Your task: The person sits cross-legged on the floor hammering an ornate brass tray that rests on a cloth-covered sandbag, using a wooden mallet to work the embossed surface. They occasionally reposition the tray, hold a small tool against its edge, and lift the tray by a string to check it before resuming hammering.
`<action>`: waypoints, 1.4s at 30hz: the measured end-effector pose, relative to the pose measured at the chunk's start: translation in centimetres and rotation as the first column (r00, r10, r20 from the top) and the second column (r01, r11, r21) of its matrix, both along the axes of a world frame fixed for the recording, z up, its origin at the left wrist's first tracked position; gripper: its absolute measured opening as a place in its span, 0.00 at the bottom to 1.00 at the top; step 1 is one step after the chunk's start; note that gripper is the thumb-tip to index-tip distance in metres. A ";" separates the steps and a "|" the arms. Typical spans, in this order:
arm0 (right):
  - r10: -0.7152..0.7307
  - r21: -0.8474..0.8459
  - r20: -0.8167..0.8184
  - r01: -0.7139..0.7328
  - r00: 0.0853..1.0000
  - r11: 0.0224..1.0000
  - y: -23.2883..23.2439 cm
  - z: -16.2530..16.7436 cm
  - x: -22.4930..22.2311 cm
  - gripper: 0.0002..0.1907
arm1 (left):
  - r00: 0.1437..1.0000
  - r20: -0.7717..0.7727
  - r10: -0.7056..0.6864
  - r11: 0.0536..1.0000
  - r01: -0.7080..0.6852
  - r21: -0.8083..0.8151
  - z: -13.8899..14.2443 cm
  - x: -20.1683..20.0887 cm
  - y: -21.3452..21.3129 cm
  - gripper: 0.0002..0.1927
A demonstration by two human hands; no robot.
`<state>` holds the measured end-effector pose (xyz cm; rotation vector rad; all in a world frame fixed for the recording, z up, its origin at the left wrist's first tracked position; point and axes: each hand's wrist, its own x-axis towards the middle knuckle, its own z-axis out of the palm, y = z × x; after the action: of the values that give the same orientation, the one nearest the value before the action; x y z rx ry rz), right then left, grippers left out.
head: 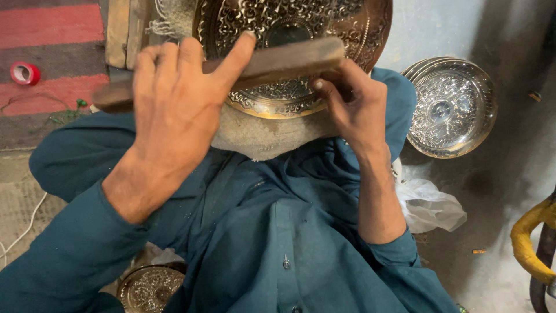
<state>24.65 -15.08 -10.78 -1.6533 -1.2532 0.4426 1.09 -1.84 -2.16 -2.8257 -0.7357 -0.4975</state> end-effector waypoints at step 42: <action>-0.034 0.061 0.099 0.028 0.994 0.998 -0.1 -0.1 0.7 0.16 | 0.997 0.061 -0.040 0.946 0.057 -0.318 -0.1 -0.2 -0.6 0.43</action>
<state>25.34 -15.23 -10.90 -1.6591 -1.2997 0.3030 0.89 -2.45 -2.30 -3.1490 -0.8257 -0.5036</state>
